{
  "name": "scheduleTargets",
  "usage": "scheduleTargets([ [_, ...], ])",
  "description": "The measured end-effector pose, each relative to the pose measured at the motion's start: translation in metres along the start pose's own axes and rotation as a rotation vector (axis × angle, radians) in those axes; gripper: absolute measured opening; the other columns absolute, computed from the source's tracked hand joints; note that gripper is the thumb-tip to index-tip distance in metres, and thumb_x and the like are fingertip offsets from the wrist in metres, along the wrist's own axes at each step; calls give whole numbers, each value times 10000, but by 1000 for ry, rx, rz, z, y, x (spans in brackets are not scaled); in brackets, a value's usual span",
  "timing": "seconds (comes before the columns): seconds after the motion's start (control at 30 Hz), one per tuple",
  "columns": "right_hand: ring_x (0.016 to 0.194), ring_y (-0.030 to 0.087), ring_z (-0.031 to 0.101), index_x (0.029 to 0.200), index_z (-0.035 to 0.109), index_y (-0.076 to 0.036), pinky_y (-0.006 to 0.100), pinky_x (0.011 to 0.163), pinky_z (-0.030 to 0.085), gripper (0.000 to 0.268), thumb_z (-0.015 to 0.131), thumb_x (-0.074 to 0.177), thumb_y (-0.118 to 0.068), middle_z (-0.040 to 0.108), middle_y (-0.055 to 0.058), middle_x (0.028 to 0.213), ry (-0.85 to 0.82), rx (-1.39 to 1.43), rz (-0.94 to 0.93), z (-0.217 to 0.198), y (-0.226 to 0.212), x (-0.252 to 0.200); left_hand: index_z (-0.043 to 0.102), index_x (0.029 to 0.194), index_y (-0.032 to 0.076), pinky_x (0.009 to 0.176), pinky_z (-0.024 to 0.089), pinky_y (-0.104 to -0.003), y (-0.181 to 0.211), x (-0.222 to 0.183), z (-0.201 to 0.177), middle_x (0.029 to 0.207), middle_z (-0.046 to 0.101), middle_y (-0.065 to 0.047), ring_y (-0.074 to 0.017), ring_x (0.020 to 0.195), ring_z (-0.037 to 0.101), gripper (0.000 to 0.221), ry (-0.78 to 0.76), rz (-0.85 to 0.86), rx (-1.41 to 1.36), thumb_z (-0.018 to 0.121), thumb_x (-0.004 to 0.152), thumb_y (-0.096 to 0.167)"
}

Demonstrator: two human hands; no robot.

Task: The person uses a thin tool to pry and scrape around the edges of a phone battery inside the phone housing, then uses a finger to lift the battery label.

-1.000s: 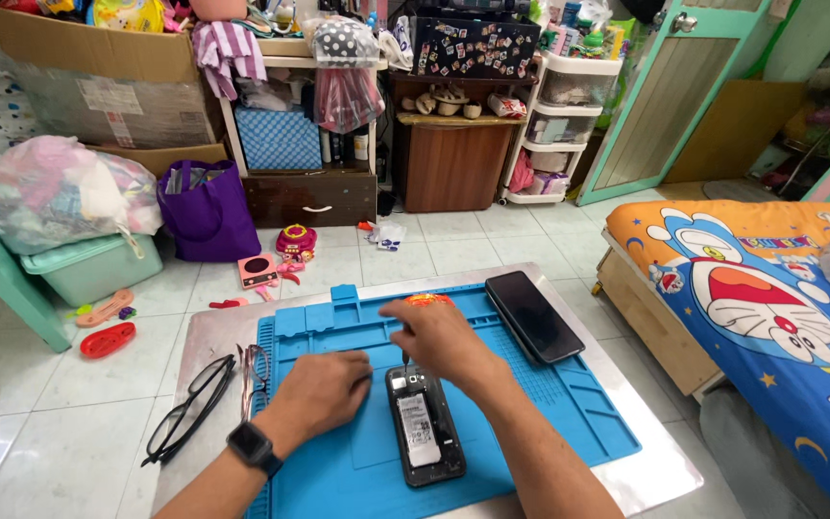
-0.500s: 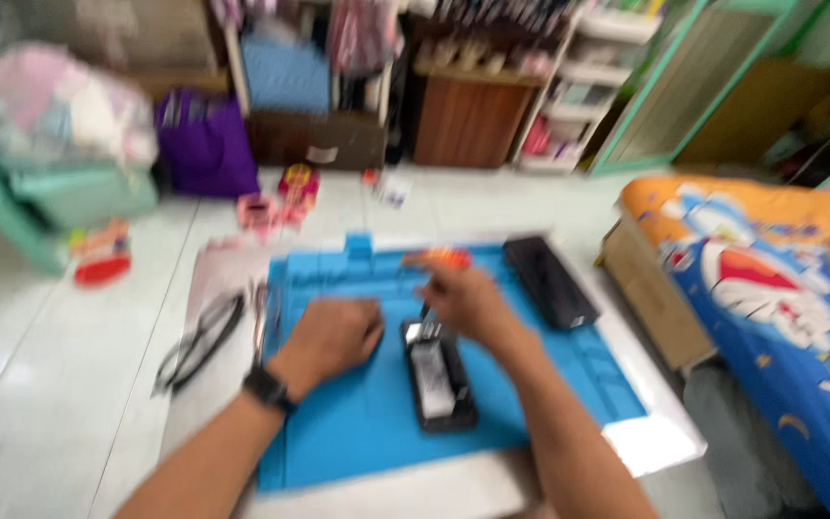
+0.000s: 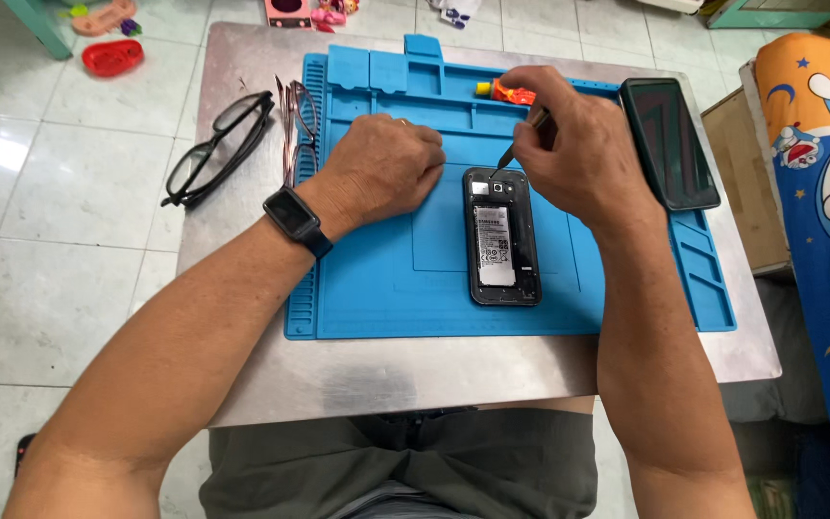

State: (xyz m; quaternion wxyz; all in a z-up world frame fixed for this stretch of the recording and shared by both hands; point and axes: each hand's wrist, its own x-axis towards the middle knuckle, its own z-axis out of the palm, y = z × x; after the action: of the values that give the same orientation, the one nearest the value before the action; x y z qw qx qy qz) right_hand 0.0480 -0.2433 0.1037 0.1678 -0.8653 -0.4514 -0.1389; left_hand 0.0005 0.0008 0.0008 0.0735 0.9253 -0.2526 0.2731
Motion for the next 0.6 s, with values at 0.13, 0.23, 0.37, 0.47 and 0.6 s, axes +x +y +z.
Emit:
scheduleTargets([
  [0.13,767,237,687,1424,544,-85,400,687,520,509,574,939,67,720,54,956,-50,150,-8,-5,-7,2,762,771,159,558,545,-458,-3,2,-1,866,758,26,-290,653,680,255,-21,4,13,668,1001,217],
  [0.23,789,231,705,1438,572,-52,382,720,570,509,555,949,88,745,86,984,-42,176,-68,-4,-13,2,756,794,153,573,540,-474,-6,1,1,857,748,24,-311,663,675,226,-6,-21,-21,667,989,228],
  [0.37,725,235,678,1462,644,-92,400,697,518,434,705,1044,10,732,75,871,40,114,-17,6,-6,0,735,779,153,604,543,-473,-7,-1,2,842,735,17,-306,667,675,239,-7,-26,-16,656,993,226],
  [0.47,705,194,682,1527,620,-36,343,707,588,476,799,1087,-41,720,99,845,98,27,-30,9,2,-1,749,795,152,620,552,-475,-6,-1,0,893,758,14,-305,680,686,240,-18,-22,-6,659,1000,239],
  [0.6,797,247,753,1468,619,-47,426,734,574,423,778,1078,-79,772,103,952,122,-7,-43,8,7,-2,792,827,160,657,561,-470,-7,-1,1,975,797,17,-294,725,711,245,-18,-11,-10,649,1014,227],
])
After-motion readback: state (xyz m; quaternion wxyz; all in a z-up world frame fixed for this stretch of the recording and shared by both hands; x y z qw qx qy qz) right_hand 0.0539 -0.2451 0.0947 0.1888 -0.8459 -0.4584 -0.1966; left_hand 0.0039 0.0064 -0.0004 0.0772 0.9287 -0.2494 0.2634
